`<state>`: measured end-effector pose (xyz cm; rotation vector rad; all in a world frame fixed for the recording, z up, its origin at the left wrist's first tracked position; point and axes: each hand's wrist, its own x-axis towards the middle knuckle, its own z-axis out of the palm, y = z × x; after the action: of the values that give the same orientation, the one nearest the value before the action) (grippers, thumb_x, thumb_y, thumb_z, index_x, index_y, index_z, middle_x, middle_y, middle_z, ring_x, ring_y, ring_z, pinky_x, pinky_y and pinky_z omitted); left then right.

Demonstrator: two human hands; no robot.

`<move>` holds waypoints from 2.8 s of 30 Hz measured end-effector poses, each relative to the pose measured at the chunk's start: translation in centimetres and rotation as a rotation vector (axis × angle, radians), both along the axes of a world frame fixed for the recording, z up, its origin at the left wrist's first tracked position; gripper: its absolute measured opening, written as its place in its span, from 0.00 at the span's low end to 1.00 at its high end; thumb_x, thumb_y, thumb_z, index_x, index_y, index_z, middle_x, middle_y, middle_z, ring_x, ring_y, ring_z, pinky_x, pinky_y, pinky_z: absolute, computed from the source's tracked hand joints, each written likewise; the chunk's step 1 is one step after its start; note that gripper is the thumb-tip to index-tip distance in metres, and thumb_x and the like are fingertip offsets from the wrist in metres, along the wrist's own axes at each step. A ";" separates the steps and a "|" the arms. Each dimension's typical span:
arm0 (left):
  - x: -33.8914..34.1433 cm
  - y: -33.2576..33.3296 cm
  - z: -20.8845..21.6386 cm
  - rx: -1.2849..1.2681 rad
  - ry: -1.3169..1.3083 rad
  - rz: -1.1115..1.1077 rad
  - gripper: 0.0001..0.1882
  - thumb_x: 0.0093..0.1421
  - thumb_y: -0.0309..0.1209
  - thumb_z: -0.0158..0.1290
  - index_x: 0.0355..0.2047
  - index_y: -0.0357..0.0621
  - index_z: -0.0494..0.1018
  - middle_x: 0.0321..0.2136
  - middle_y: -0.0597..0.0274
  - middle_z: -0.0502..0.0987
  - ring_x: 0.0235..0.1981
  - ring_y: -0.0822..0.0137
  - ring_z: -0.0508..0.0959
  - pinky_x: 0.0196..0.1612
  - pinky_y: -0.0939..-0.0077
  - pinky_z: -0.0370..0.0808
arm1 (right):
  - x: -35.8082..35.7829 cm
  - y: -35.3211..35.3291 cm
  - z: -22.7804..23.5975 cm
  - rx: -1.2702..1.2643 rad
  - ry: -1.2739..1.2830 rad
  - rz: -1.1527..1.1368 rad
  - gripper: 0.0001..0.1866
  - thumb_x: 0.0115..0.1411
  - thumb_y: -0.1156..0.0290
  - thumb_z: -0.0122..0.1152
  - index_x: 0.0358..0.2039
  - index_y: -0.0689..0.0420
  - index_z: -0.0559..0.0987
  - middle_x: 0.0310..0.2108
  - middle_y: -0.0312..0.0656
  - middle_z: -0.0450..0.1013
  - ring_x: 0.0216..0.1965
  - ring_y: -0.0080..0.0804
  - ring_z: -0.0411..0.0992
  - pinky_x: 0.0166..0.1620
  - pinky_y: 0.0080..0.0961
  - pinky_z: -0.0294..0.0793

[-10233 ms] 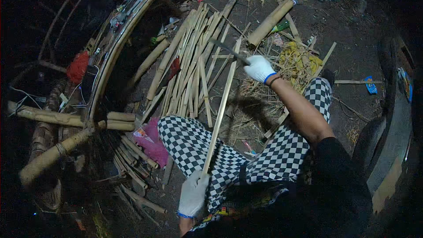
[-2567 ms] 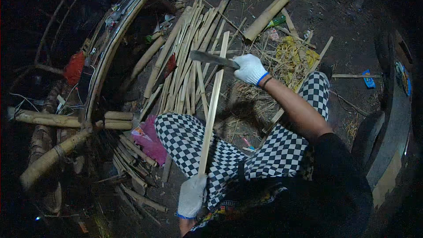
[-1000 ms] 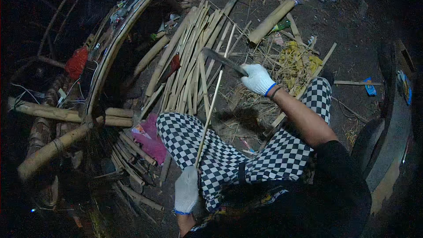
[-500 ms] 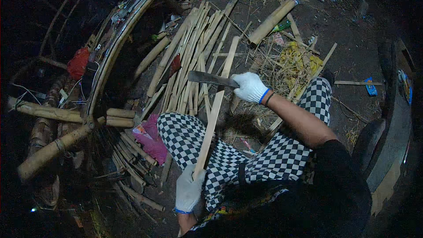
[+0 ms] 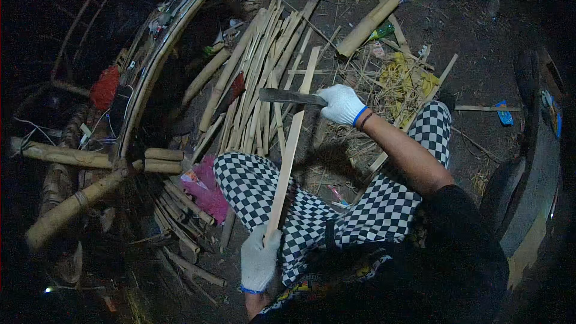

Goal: Shaving and smoothing a strip of bamboo using a knife in a workshop.

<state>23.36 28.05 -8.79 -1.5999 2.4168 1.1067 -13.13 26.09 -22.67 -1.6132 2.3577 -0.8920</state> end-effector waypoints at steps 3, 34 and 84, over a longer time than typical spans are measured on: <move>0.2 0.0 -0.3 -0.026 0.038 -0.006 0.17 0.61 0.38 0.51 0.41 0.35 0.75 0.27 0.51 0.75 0.28 0.67 0.73 0.35 0.71 0.70 | 0.9 -0.3 -0.1 -0.017 0.002 -0.001 0.12 0.45 0.65 0.54 0.31 0.51 0.80 0.27 0.50 0.76 0.32 0.50 0.75 0.37 0.44 0.75; 1.5 -0.6 -0.4 0.065 -0.060 0.054 0.17 0.60 0.37 0.52 0.39 0.33 0.75 0.22 0.56 0.73 0.24 0.72 0.72 0.29 0.74 0.69 | 2.4 -0.5 -0.7 0.118 -0.032 -0.017 0.15 0.47 0.61 0.54 0.30 0.57 0.78 0.29 0.54 0.76 0.34 0.53 0.75 0.41 0.45 0.75; 2.3 -1.9 -3.4 0.248 -0.144 -0.142 0.09 0.64 0.29 0.39 0.35 0.40 0.69 0.19 0.54 0.71 0.20 0.55 0.73 0.25 0.63 0.68 | 0.8 1.0 0.5 0.034 -0.065 -0.142 0.13 0.47 0.65 0.51 0.34 0.53 0.77 0.29 0.52 0.75 0.34 0.54 0.74 0.39 0.45 0.74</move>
<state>25.67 26.20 -12.17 -1.3595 2.1660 1.1685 -12.31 27.10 -22.21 -1.3972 2.4524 -0.9100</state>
